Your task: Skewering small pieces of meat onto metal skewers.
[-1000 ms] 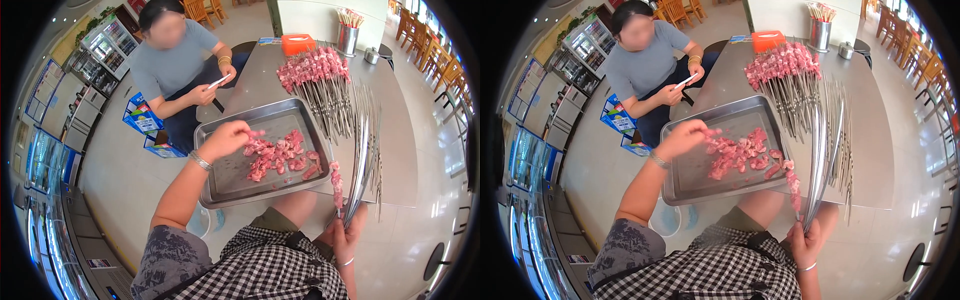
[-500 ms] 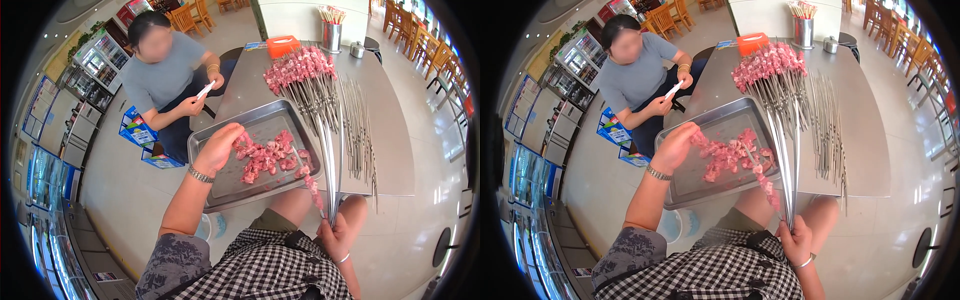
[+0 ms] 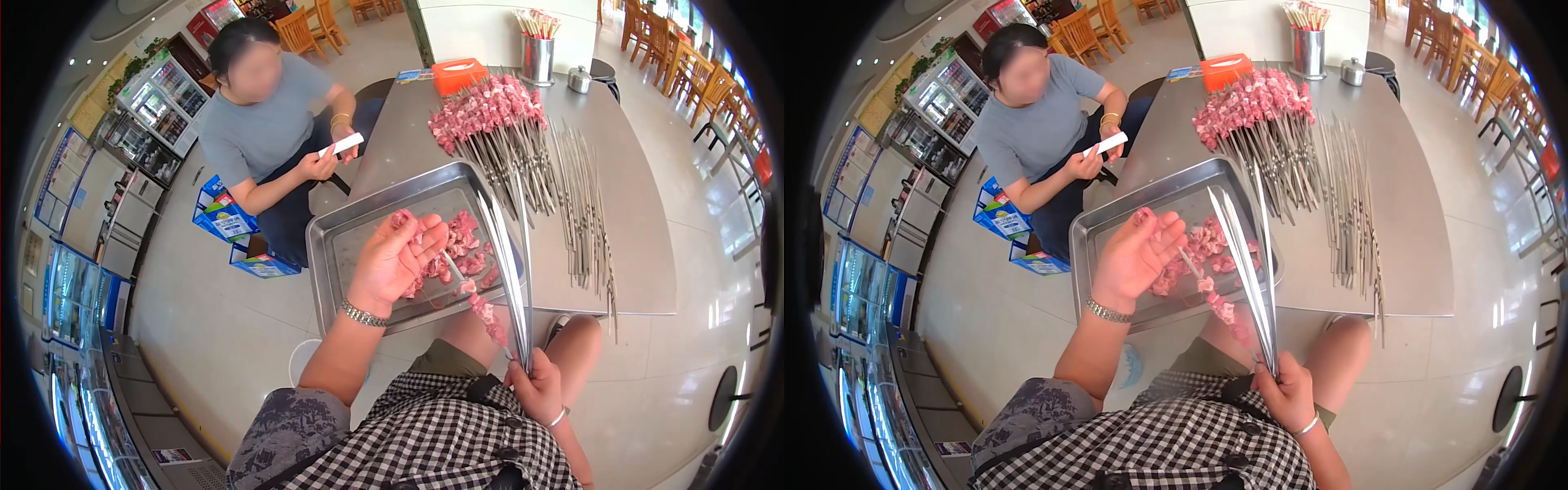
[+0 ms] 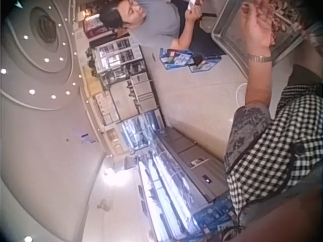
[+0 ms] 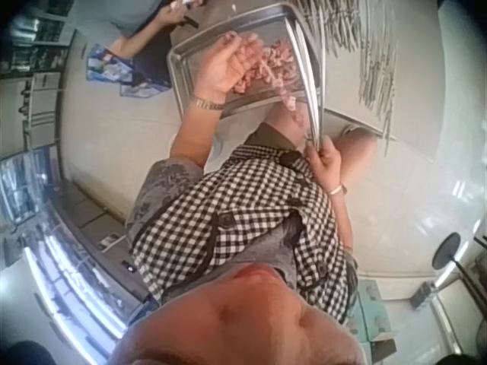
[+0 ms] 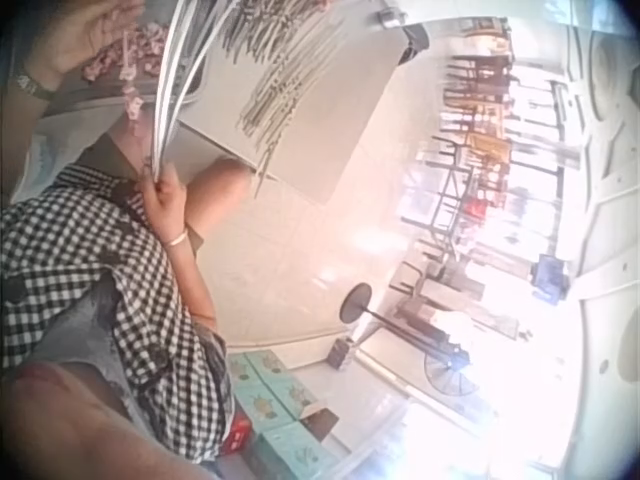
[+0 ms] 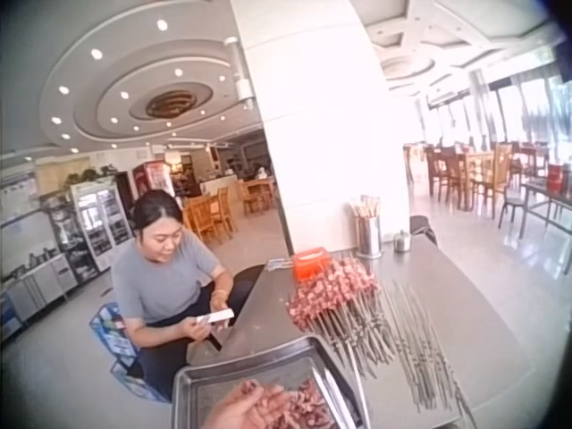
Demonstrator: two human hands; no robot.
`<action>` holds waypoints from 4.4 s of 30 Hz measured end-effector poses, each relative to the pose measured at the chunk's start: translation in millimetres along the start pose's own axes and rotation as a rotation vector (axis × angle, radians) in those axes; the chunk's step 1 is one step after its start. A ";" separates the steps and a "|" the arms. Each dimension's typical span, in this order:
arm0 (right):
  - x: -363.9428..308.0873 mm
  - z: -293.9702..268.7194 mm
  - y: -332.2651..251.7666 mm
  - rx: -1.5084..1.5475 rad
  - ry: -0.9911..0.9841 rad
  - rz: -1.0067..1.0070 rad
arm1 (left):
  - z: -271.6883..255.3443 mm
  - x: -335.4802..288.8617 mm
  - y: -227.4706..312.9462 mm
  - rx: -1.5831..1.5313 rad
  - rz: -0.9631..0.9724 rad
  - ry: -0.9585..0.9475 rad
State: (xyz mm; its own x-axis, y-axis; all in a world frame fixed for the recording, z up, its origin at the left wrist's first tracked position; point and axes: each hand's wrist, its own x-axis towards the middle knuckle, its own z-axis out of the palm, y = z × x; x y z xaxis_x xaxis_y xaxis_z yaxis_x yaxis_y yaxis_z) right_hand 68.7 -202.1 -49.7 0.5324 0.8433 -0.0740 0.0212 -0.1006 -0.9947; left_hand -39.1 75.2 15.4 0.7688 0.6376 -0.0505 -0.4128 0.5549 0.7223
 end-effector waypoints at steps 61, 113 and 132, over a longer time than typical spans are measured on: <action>-0.8 16.2 -8.4 -0.121 -0.038 -0.079 | 34.8 -26.2 -59.6 -0.099 0.289 -0.083; -1.7 19.1 -5.9 -0.101 -0.052 -0.045 | 14.1 -18.9 -41.9 -0.230 0.230 -0.070; -3.3 20.0 -9.3 -0.108 -0.016 -0.076 | 41.7 -31.3 -48.4 -0.042 0.275 0.023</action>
State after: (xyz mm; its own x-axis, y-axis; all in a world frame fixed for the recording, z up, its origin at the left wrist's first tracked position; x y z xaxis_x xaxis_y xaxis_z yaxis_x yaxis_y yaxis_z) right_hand 49.7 -193.3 -41.7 0.5121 0.8589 -0.0010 0.1522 -0.0918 -0.9841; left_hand -22.9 6.1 10.8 0.6138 0.7790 0.1281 -0.6248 0.3802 0.6820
